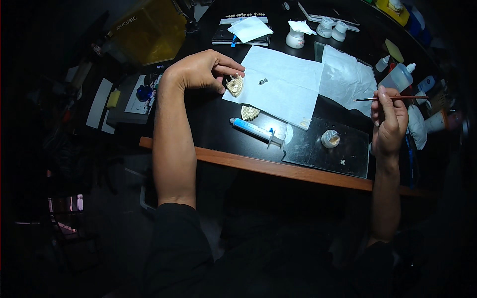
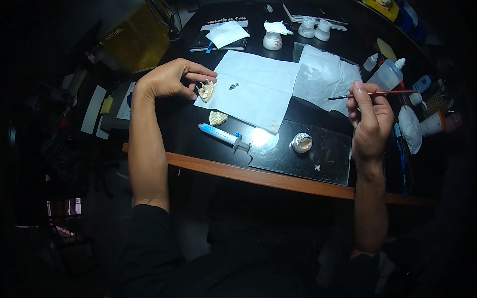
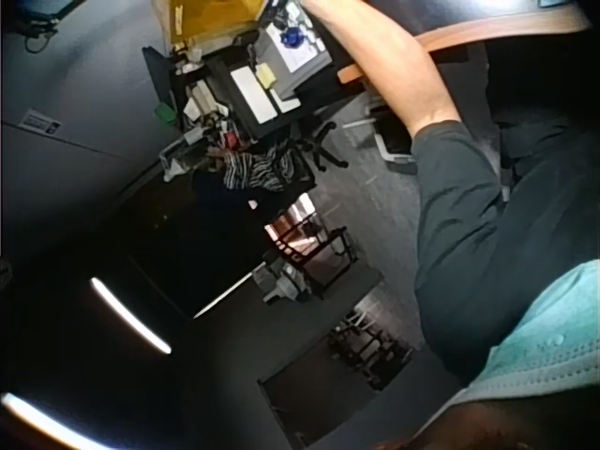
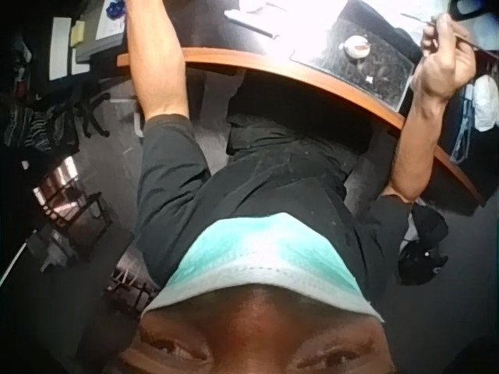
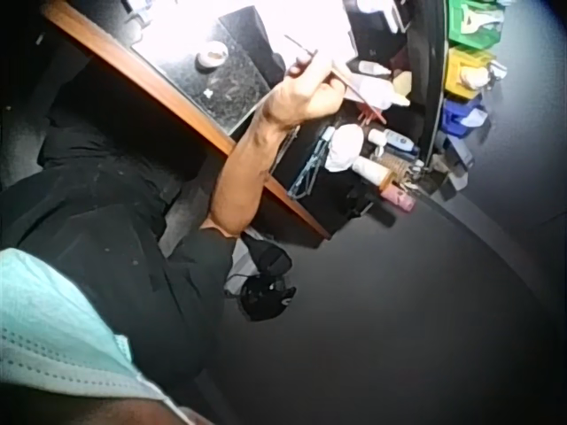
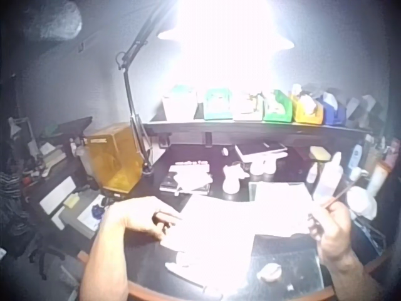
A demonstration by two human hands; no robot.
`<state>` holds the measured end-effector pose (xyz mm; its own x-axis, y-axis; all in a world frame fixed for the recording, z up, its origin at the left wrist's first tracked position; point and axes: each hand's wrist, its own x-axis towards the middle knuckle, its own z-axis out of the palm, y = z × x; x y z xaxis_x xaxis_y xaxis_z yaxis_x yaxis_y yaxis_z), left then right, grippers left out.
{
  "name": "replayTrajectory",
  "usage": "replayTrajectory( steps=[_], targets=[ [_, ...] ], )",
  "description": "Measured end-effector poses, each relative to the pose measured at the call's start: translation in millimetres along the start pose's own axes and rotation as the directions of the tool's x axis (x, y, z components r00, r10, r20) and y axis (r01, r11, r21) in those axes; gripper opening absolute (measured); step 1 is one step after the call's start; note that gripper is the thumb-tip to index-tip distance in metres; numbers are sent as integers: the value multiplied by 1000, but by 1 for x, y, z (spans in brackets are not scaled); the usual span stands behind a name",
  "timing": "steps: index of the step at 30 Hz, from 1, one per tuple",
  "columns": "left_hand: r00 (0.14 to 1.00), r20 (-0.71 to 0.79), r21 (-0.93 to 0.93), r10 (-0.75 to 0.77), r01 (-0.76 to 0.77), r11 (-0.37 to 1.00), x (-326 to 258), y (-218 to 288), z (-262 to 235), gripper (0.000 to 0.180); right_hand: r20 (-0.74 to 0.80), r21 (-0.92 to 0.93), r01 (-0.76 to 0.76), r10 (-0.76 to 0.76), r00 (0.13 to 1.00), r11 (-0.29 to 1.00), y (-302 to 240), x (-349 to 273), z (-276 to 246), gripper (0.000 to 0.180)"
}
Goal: The person paints small plastic model parts using a fine brush and a small container of beige paint. They handle several pieces, including a semi-circular component and tiny cylindrical parts, applying paint with steady strokes. The person also uses a syringe to dispense a small amount of liquid onto a paper towel.
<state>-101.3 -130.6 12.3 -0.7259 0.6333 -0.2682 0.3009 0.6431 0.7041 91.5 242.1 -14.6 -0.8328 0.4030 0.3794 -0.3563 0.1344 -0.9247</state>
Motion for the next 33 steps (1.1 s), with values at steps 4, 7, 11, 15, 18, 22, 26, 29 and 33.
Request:
replayTrajectory(
  steps=[4, 7, 11, 15, 18, 22, 26, 29, 33],
  targets=[
    [1000, 1, 23, 20, -20, 1000, -1, -3, -2, 79, 7, -2, 4, -4, 1000, 1000, 0, 1, 0, 17],
    [999, 6, -29, 40, -40, 999, -1, -7, -4, 78, 29, -34, 0, 1, 1000, 999, 0, 6, -4, 17],
    [993, -36, -60, 110, -112, 992, -1, -9, -6, 66, 87, -107, -1, 10, 996, 994, -2, 21, -11, 16],
    [963, -192, 72, 188, -177, 982, 6, 6, 6, 43, 141, -113, 48, -32, 989, 992, -9, 33, -9, 15],
    [941, -270, 291, 202, -120, 949, 17, 30, 24, 21, 71, -139, 120, -111, 991, 983, -2, 29, -9, 15],
    [917, -246, 370, 313, -210, 905, 14, 32, 37, 15, 112, -232, 268, -249, 962, 935, -5, 19, -4, 16],
    [902, -220, 434, 372, -251, 865, 13, 36, 47, 19, 135, -227, 309, -285, 949, 924, -4, 16, -6, 13],
    [916, -212, 439, 339, -221, 871, 19, 35, 52, 19, 130, -241, 308, -284, 950, 920, -5, 16, -10, 13],
    [915, -192, 465, 356, -234, 854, 22, 33, 53, 17, 138, -246, 337, -311, 940, 909, -4, 16, -10, 13]
  ],
)
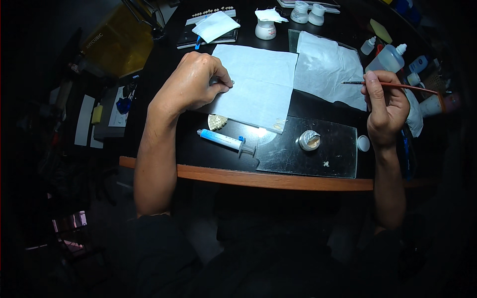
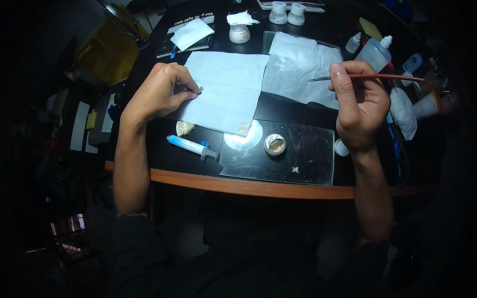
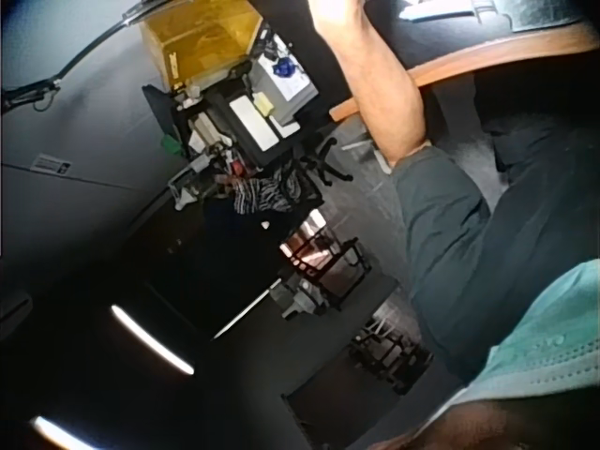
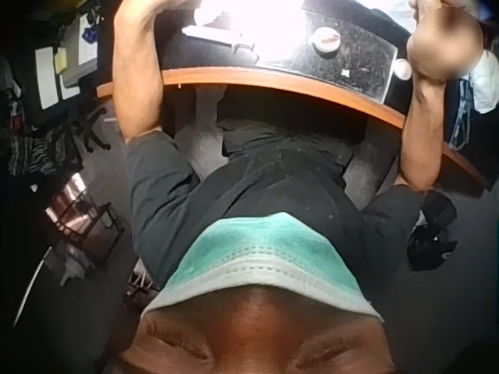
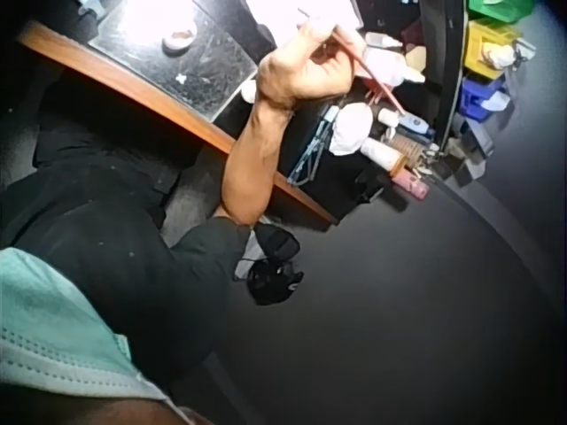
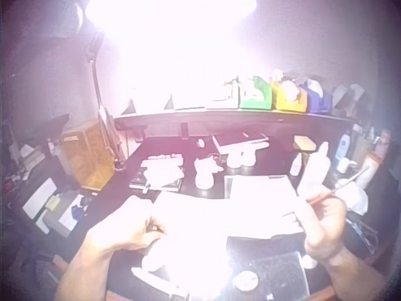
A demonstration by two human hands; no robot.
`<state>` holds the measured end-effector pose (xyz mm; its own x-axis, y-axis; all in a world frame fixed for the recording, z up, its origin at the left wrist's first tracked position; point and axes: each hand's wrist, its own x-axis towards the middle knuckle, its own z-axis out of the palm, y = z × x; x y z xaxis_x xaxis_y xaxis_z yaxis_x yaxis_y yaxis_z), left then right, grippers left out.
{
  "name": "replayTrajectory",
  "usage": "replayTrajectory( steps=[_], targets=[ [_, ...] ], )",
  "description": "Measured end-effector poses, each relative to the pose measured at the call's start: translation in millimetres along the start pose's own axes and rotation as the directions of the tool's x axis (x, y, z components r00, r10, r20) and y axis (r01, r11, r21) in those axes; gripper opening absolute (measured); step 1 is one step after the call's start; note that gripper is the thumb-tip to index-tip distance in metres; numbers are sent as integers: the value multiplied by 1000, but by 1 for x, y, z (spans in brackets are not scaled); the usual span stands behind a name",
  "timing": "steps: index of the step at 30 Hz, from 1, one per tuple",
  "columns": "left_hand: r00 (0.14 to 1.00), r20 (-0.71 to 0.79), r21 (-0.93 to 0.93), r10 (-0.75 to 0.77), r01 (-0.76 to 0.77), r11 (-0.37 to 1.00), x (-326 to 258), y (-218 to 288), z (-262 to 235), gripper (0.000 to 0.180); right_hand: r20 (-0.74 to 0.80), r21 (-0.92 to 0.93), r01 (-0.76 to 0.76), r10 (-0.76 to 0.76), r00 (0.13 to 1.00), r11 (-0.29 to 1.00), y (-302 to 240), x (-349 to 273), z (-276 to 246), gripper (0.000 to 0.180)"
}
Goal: The person paints small plastic model parts using a fine brush and a small container of beige paint. They handle several pieces, including a semi-circular component and tiny cylindrical parts, applying paint with steady strokes. The person also uses a syringe to dispense a small amount of liquid onto a paper towel.
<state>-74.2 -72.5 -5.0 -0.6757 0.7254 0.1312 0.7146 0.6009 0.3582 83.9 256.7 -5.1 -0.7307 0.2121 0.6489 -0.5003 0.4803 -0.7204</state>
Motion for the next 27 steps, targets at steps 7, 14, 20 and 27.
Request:
replayTrajectory(
  steps=[7, 14, 20, 27],
  targets=[
    [990, -102, -85, -93, 85, 993, 0, 7, -17, 10, -48, -4, -19, 19, 999, 1000, 8, 0, -5, 13],
    [925, -355, -168, -138, 82, 982, 4, -25, -13, 16, -5, -70, 25, -25, 1000, 997, 12, 0, 1, 15],
    [903, -305, -585, -302, 73, 808, 15, -63, 4, 15, 16, -88, 25, -24, 1000, 996, 16, -3, 2, 14],
    [915, -288, -654, -283, 28, 756, 18, -76, 9, 17, -4, -91, 30, -30, 1000, 995, 19, -2, 0, 14]
  ],
)
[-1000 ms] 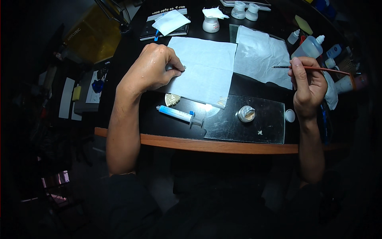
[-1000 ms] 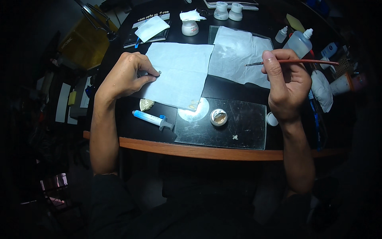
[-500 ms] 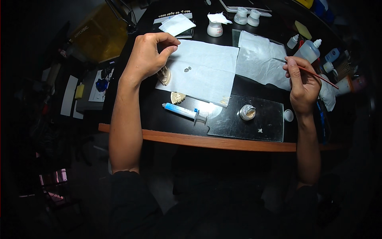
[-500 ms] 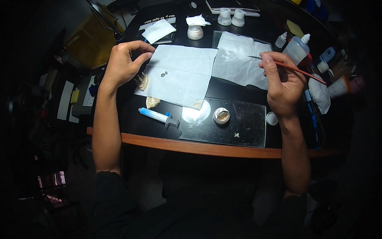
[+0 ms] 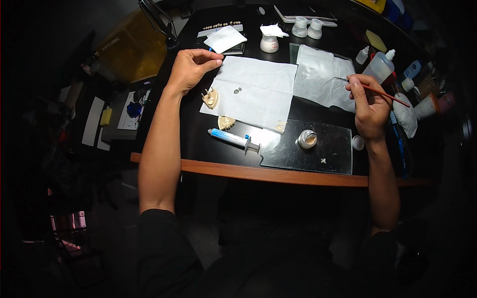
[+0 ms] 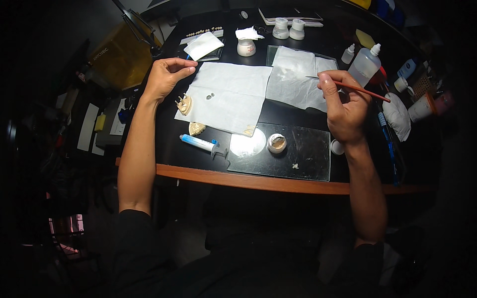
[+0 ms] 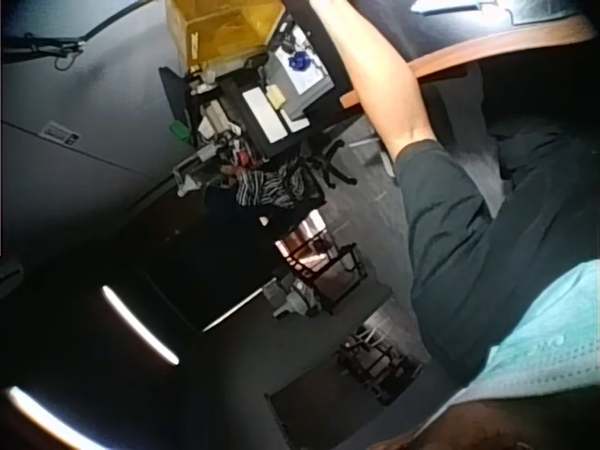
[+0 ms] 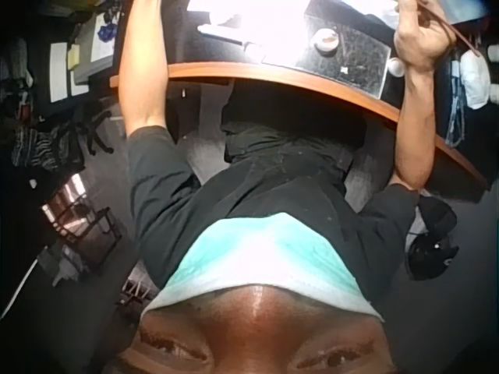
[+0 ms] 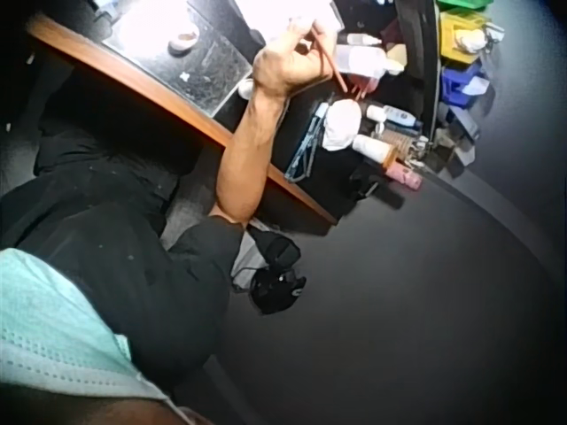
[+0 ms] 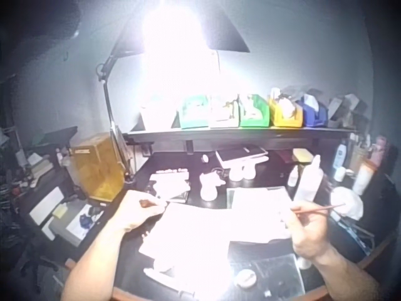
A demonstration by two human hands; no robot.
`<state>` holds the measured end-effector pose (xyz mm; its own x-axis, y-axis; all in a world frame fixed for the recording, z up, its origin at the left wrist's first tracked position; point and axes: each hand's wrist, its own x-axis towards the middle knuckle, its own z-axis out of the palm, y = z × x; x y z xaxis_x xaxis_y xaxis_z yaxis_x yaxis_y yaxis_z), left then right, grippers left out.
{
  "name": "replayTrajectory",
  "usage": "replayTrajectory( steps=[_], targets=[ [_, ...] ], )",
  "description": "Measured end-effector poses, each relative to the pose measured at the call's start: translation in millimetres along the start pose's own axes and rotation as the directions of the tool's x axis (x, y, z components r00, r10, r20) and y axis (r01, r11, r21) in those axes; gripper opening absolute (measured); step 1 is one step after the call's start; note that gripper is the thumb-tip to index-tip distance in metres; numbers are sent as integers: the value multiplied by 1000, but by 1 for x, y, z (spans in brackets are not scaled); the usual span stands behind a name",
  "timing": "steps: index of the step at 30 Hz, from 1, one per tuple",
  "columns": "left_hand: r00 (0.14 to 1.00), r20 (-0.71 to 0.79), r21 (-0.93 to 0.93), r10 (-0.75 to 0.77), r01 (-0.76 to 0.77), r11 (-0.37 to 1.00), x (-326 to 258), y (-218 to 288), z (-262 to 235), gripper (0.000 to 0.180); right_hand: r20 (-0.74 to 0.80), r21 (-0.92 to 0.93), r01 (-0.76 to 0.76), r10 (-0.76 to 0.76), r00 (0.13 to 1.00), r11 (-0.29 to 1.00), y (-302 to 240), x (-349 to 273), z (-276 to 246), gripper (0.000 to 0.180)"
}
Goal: The person paints small plastic model parts using a fine brush and a small container of beige paint. They handle several pieces, including a semi-circular component and tiny cylindrical parts, applying paint with steady strokes. The person also uses a syringe to dispense a small amount of liquid onto a paper towel.
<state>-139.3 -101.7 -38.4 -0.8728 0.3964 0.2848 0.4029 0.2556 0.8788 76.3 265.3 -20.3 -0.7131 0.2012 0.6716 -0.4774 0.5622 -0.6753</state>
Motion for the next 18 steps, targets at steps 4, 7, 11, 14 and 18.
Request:
replayTrajectory(
  steps=[4, 7, 11, 14, 18],
  targets=[
    [991, 121, 383, -64, 13, 924, -1, 2, 3, 18, -3, -5, 2, -2, 1000, 1000, -2, 0, -1, 13],
    [996, 88, 369, -31, -4, 929, -1, 3, 1, 18, -10, 0, 2, -2, 1000, 1000, -3, -1, -2, 13],
    [1000, -4, 206, -6, 7, 979, 1, 1, -3, 18, -12, 7, 1, -1, 1000, 1000, -6, 0, -2, 13],
    [972, 134, 411, -192, 122, 903, -3, 11, 3, 18, -12, -4, -4, 4, 1000, 1000, -6, -1, -4, 13],
    [998, 56, 406, 36, -56, 912, -2, -2, -3, 19, -11, 10, 9, -9, 1000, 1000, -8, 0, -1, 13]
  ],
)
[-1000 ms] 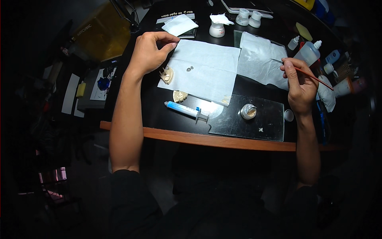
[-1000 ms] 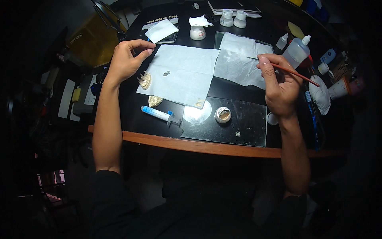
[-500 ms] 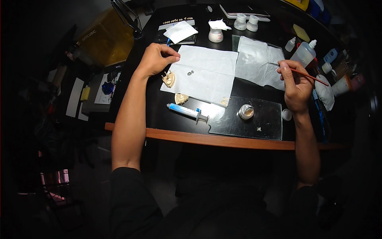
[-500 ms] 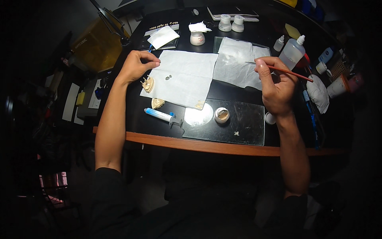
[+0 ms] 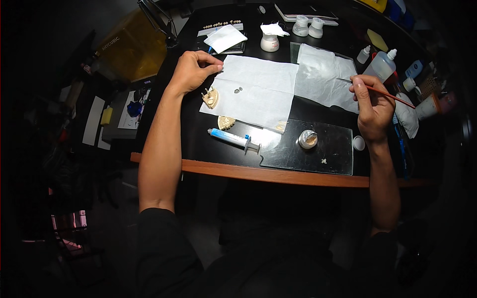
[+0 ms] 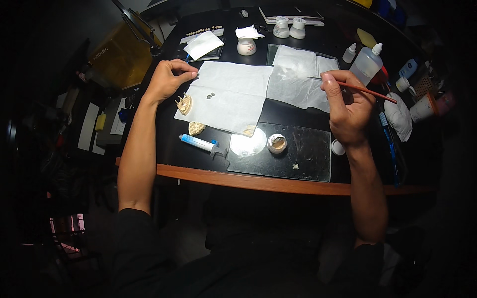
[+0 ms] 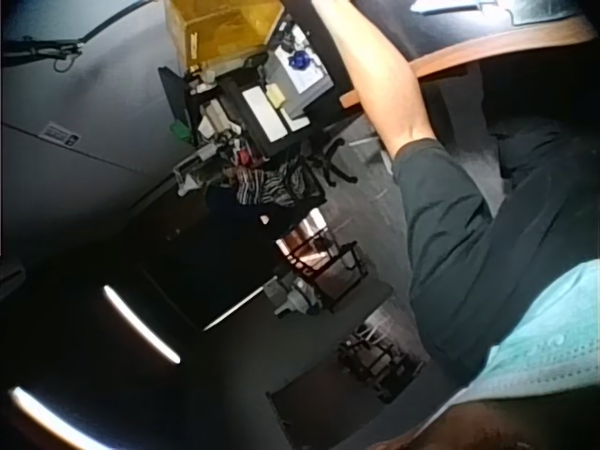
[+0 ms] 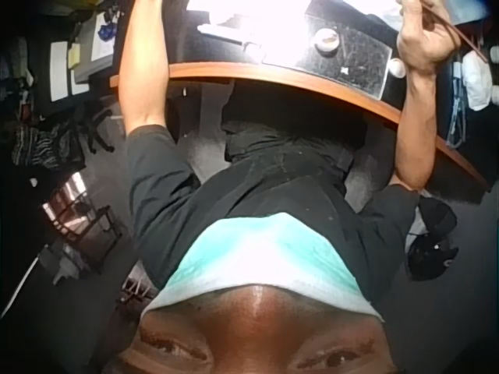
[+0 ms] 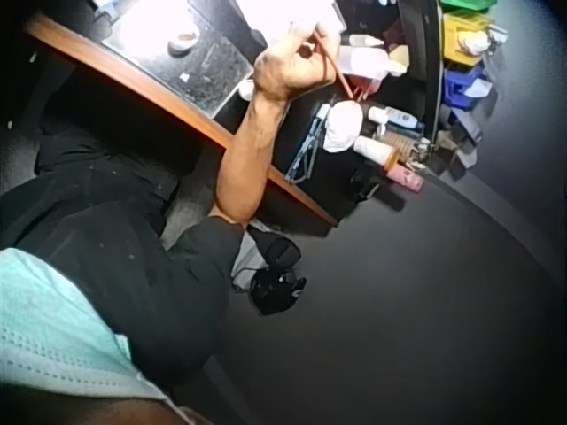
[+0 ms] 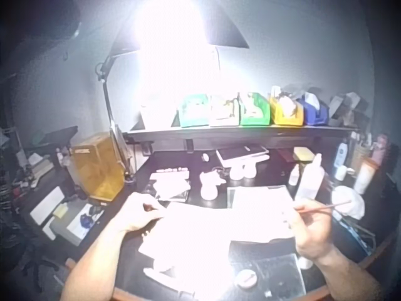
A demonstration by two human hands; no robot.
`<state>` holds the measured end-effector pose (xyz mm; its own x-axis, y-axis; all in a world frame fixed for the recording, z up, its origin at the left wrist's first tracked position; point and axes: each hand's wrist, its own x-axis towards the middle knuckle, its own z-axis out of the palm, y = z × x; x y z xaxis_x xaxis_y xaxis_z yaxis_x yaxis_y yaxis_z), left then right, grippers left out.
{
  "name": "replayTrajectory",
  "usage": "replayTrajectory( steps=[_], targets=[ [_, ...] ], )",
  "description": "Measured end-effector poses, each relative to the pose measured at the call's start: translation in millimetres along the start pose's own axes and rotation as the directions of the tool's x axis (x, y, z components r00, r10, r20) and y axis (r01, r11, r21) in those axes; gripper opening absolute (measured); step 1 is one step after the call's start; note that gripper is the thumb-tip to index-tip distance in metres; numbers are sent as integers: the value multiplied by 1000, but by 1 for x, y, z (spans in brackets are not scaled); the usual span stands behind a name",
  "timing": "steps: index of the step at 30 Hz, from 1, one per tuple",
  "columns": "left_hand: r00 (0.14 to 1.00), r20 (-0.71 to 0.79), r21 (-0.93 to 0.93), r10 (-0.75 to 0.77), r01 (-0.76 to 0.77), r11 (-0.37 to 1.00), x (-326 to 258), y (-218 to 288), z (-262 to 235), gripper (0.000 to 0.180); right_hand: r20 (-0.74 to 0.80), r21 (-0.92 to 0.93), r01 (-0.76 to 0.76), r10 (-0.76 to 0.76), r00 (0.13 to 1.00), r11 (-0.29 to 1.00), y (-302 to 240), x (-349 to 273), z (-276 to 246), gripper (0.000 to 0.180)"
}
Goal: The person paints small plastic model parts using a fine brush and a small container of beige paint. They handle several pieces, including a semi-circular component and tiny cylindrical parts, applying paint with steady strokes. The person also uses a syringe to dispense a small amount of liquid onto a paper towel.
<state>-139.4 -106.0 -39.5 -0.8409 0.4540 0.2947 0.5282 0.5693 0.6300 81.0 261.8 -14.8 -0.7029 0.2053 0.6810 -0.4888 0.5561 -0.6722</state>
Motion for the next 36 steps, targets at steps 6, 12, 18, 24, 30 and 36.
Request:
replayTrajectory(
  steps=[6, 12, 18, 24, 30, 36],
  targets=[
    [996, 88, 24, -4, 2, 1000, 1, 0, 0, 17, -5, -13, -1, 1, 1000, 1000, 0, 0, -3, 13],
    [998, -58, -207, -29, 17, 978, 0, 5, 1, 17, -8, 2, -21, 21, 1000, 1000, 1, -1, -3, 13],
    [999, 17, -68, 30, -29, 997, 0, 22, 6, 15, -13, -32, -13, 12, 1000, 999, -1, -1, -4, 13],
    [1000, -1, -147, 28, -28, 989, -2, 19, 7, 34, 2, -42, -13, 14, 1000, 999, -1, -1, -3, 13],
    [1000, 26, -83, 0, 2, 997, -3, 25, 7, 46, 3, -30, -16, 17, 1000, 999, -1, -1, -3, 13],
    [999, 32, -17, -16, 16, 1000, -4, 30, 8, 55, 12, -29, -3, 3, 1000, 1000, -2, 0, -4, 14]
  ],
)
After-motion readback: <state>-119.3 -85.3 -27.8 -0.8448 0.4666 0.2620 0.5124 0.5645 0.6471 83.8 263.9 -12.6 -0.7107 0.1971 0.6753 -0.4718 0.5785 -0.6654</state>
